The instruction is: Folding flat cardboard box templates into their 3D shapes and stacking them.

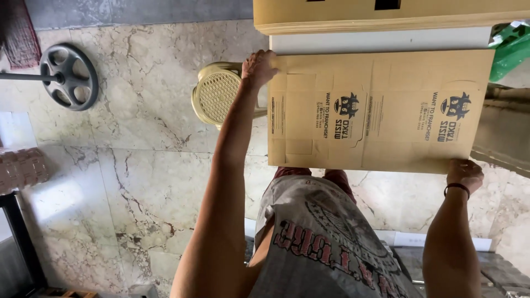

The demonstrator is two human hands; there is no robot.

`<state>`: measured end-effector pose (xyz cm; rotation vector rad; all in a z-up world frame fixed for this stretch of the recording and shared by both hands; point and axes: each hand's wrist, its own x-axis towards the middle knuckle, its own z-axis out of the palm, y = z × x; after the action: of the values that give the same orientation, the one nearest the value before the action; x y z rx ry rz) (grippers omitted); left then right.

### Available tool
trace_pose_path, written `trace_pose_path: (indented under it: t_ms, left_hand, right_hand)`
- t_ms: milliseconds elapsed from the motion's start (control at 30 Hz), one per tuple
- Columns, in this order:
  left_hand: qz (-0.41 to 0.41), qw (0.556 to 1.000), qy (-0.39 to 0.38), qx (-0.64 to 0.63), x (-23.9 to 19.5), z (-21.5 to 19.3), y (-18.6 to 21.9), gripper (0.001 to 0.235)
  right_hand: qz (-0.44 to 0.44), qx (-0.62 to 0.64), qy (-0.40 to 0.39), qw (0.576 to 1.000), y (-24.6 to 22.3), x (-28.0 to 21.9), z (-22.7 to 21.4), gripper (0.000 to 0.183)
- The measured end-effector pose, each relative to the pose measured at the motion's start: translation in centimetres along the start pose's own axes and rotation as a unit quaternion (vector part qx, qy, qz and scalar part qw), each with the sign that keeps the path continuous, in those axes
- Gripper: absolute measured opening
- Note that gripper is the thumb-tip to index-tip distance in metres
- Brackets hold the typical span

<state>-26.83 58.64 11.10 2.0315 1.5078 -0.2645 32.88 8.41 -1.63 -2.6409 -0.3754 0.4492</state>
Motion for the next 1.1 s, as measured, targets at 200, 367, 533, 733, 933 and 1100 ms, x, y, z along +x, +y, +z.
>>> trace_pose_path:
  t_ms: [200,367,533,733,933,1100]
  left_hand:
    - [-0.043,0.999,0.025,-0.001,-0.1,-0.7,1.1,0.045]
    - [-0.018,0.998,0.043,0.035,0.3,-0.7,1.4,0.047]
    - [0.036,0.996,0.063,0.058,1.7,2.2,-0.8,0.043]
    - [0.065,0.992,0.054,0.093,1.7,1.2,-0.3,0.040]
    - [0.010,0.996,-0.029,0.084,0.8,-0.4,1.2,0.044]
    - [0.018,0.996,-0.001,0.089,1.8,0.7,0.4,0.038]
  right_hand:
    - [0.238,0.700,0.031,0.673,1.0,0.5,0.8,0.027]
    - [-0.011,-0.039,0.079,0.996,-2.5,-2.7,-0.4,0.013]
    - [-0.021,-0.096,0.079,0.992,-3.4,-3.6,-1.1,0.013]
    - [-0.015,-0.109,0.046,0.993,-5.3,-4.8,-2.4,0.018]
    - [-0.013,-0.154,0.019,0.988,-5.5,-4.6,-2.5,0.024]
    - [-0.025,-0.224,-0.017,0.974,-4.9,-3.7,-2.0,0.035]
